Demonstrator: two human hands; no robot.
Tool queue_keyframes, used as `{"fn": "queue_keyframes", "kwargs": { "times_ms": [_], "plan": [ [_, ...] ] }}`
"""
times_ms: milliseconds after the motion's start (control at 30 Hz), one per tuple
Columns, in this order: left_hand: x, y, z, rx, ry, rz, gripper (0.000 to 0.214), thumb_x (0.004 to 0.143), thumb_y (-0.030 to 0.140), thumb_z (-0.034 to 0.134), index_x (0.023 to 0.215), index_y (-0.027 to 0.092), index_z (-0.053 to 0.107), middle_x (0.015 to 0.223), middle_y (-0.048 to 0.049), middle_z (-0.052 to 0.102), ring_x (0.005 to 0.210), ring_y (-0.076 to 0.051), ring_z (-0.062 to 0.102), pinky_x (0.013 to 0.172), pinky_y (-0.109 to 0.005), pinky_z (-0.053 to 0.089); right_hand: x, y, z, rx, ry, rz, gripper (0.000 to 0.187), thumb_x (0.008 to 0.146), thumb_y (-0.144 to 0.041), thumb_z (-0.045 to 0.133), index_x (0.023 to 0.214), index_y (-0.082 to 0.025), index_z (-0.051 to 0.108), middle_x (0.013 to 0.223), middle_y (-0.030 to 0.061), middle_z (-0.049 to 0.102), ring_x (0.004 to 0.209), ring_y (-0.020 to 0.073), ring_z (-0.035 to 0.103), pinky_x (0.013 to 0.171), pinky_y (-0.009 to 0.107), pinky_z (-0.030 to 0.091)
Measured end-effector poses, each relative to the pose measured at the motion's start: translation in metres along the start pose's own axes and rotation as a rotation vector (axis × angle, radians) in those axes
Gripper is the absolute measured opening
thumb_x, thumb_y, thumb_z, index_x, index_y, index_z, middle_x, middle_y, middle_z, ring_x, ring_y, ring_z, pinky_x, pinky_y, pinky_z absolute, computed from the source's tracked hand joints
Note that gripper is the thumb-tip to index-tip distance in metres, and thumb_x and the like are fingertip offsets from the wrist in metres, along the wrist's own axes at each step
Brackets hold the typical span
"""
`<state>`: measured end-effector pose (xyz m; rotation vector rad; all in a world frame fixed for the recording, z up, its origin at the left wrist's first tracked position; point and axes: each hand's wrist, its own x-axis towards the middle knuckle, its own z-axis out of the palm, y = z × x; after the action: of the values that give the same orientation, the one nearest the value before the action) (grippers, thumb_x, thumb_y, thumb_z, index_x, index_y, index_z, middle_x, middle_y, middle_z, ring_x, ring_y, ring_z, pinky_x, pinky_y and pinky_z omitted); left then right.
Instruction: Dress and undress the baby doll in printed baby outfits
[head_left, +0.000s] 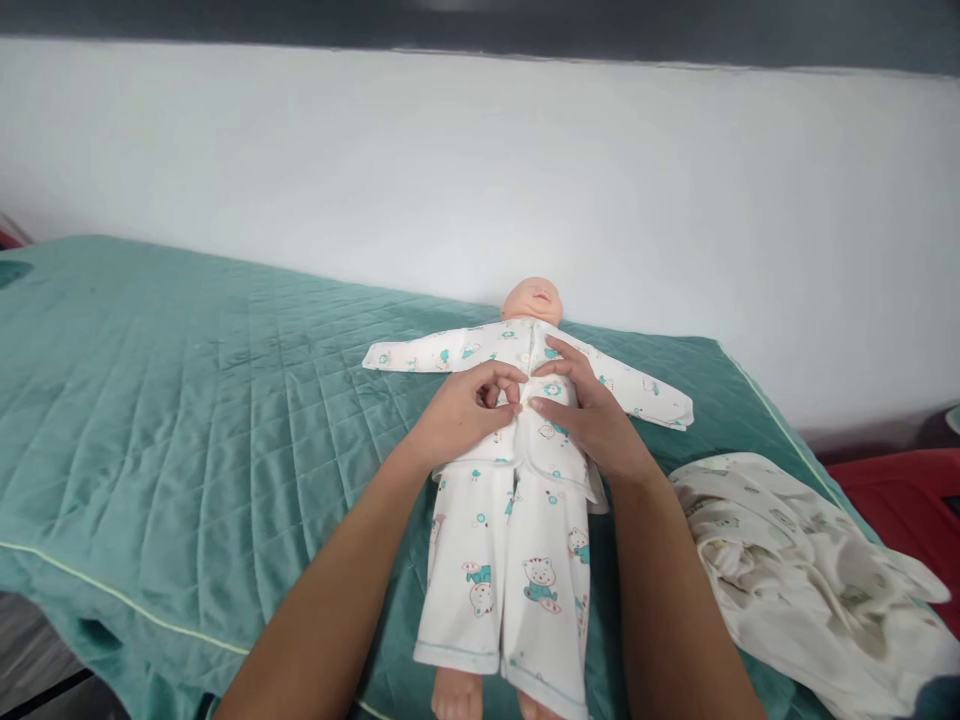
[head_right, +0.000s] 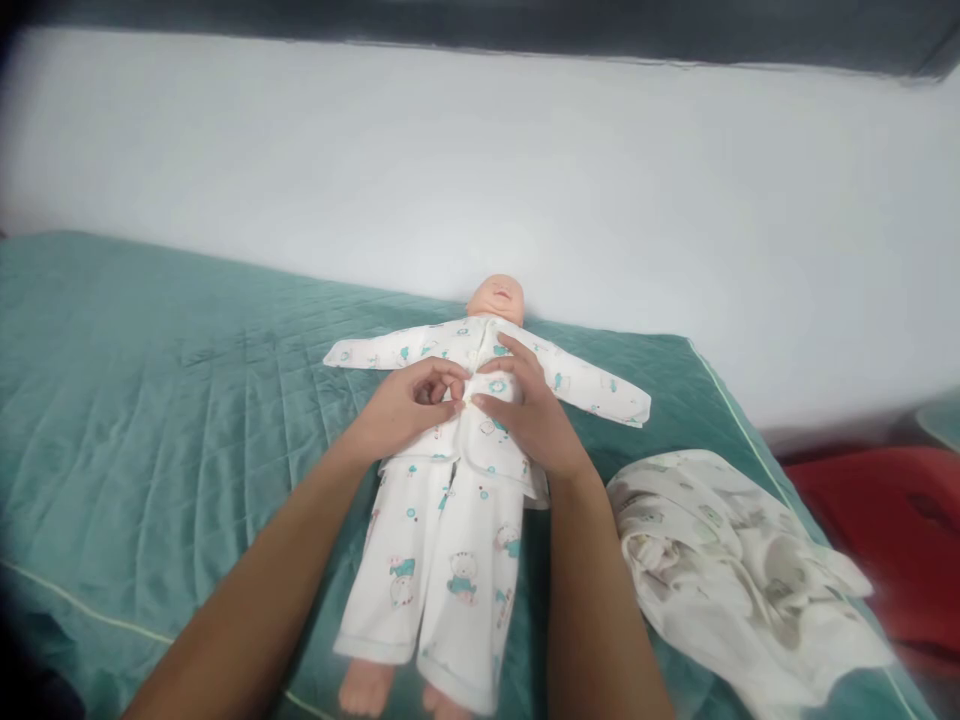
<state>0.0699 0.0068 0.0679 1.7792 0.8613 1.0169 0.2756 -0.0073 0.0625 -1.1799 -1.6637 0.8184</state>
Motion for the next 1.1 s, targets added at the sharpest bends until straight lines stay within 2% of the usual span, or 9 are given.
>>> {"fn": "queue_keyframes", "kwargs": {
  "times_ms": [233,500,833,1100],
  "plan": [
    [0.001,-0.002,0.0,-0.059,0.03,-0.042,0.034,0.072,0.011,0.063,0.104,0.021,0.066,0.087,0.0008,0.064,0.068,-0.01,0.041,0.065,-0.025,0.037,0.0,-0.001,0.001,-0.035,-0.053,-0.083,0.01,0.082,-0.041,0.075,0.085,-0.032,0.075,0.157,-0.0055,0.039,0.152,0.0276,0.025,0.125,0.047,0.017],
    [0.0,-0.001,0.003,-0.02,0.072,-0.033,0.026,0.076,0.016,0.065,0.101,0.021,0.066,0.087,0.0005,0.064,0.067,-0.011,0.042,0.064,-0.025,0.037,0.0,-0.001,0.0,-0.045,-0.05,-0.076,0.01,0.082,-0.041,0.075,0.078,-0.032,0.075,0.158,-0.0097,0.04,0.152,0.0285,0.024,0.125,0.053,0.014],
    [-0.001,-0.006,-0.001,-0.126,0.027,0.004,0.023,0.082,0.03,0.071,0.104,0.022,0.068,0.093,-0.0013,0.067,0.077,-0.012,0.052,0.071,-0.026,0.041,0.001,-0.001,0.001,-0.086,-0.033,-0.056,0.018,0.085,-0.048,0.07,0.08,-0.033,0.077,0.157,-0.0104,0.041,0.154,0.0285,0.019,0.125,0.056,0.012],
    [0.0,-0.002,0.006,0.085,0.049,0.002,0.026,0.079,0.02,0.069,0.104,0.024,0.069,0.091,0.0,0.06,0.072,-0.012,0.048,0.067,-0.025,0.04,-0.002,-0.012,0.006,-0.092,-0.015,-0.028,0.012,0.08,-0.043,0.076,0.077,-0.032,0.074,0.157,-0.0091,0.041,0.153,0.0297,0.019,0.124,0.059,0.013]
  ]
}}
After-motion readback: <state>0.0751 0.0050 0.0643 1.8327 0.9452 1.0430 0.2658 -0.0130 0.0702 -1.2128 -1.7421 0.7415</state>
